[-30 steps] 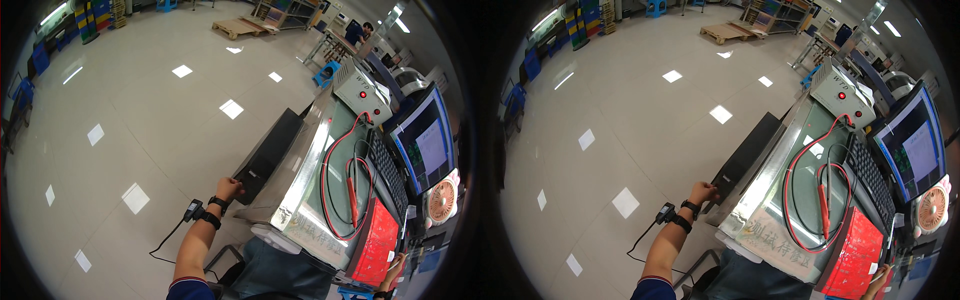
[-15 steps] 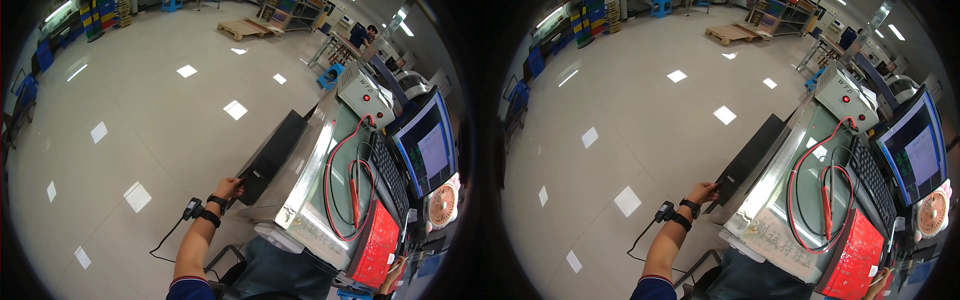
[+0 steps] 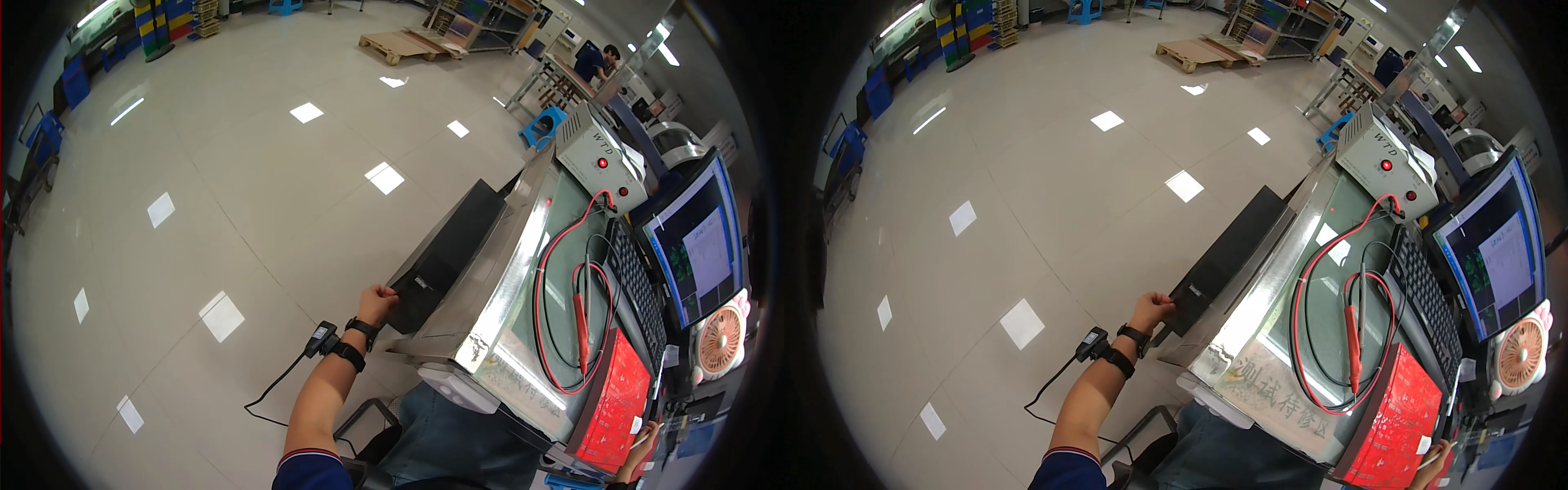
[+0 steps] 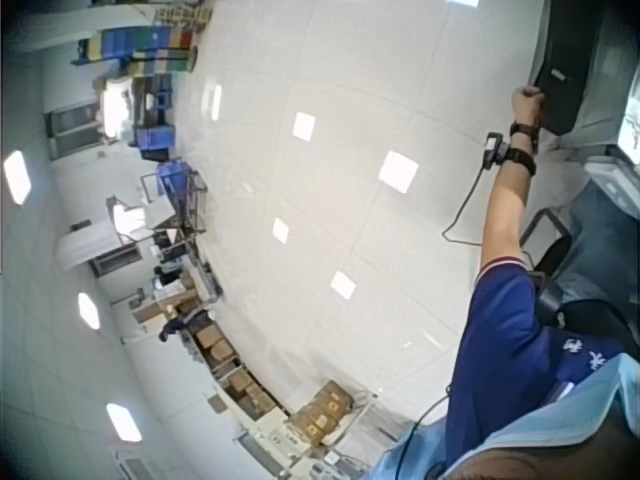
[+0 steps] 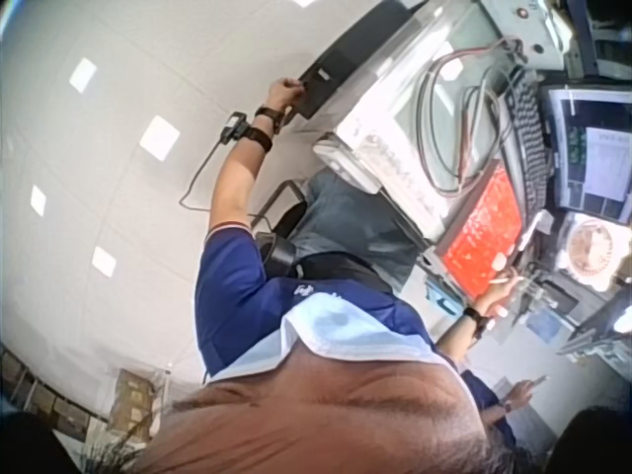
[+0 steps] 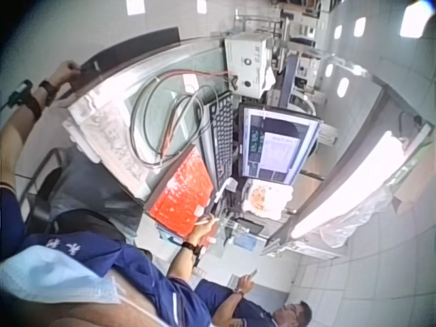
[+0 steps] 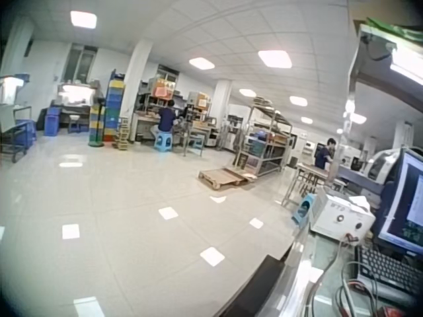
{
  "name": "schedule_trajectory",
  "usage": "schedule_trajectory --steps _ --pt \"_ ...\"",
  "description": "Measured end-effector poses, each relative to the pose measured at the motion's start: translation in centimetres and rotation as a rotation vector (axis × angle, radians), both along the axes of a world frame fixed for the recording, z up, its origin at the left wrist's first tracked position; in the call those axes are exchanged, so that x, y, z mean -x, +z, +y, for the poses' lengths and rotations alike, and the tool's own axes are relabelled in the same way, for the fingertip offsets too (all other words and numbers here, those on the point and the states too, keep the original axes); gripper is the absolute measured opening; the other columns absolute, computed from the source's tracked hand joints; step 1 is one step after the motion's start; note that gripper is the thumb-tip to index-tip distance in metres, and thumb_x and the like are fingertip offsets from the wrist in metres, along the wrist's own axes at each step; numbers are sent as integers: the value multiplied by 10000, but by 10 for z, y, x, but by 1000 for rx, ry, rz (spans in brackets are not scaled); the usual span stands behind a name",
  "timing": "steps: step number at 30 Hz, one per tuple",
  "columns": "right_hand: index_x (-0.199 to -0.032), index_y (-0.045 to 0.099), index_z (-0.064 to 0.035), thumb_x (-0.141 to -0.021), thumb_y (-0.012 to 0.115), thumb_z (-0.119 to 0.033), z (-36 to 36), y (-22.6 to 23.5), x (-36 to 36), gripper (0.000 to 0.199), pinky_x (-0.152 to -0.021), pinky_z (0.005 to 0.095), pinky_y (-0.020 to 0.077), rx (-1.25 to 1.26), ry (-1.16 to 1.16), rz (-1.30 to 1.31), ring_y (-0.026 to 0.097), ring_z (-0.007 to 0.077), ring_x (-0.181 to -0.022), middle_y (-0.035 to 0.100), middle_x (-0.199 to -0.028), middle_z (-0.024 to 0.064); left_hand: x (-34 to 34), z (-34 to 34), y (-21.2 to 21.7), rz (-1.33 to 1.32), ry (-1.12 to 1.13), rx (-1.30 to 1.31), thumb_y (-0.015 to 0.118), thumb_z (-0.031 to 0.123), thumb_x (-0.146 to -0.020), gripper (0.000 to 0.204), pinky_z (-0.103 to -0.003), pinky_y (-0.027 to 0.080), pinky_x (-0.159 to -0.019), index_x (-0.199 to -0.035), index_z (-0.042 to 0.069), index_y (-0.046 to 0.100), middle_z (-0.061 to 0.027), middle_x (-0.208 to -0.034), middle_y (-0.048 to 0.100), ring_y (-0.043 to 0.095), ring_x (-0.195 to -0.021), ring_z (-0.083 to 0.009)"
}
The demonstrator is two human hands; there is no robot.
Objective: Testing components on a red circuit board using multimeter probes and entering data into a computer.
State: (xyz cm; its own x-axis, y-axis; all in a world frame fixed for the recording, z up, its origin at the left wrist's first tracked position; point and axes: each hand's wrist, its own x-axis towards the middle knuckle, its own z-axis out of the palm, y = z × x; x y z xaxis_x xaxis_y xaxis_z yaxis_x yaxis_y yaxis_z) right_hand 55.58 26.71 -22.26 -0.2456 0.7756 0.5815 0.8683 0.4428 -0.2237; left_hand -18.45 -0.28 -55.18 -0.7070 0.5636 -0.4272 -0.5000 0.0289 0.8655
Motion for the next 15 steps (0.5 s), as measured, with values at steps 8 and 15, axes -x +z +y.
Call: schedule_trajectory --steps 8,15 --pt "-1144 497 -19 -973 453 -56 3 -2 -6 181 -619 237 408 -40 0 -36 466 110 -712 524 -873 43 -1 0 14 -210 10 -41 716 -25 -725 174 -275 502 -570 -813 14 572 -65 -750 618 606 -619 -156" --pt "-1116 497 -21 -969 457 -58 -3 -1 -1 157 -637 250 415 -9 -21 -51 474 130 -722 520 -867 56 -3 7 7 -47 34 30 727 -30 -695 196 -285 501 -543 -801 16 569 -71 -728 618 597 -574 -159"
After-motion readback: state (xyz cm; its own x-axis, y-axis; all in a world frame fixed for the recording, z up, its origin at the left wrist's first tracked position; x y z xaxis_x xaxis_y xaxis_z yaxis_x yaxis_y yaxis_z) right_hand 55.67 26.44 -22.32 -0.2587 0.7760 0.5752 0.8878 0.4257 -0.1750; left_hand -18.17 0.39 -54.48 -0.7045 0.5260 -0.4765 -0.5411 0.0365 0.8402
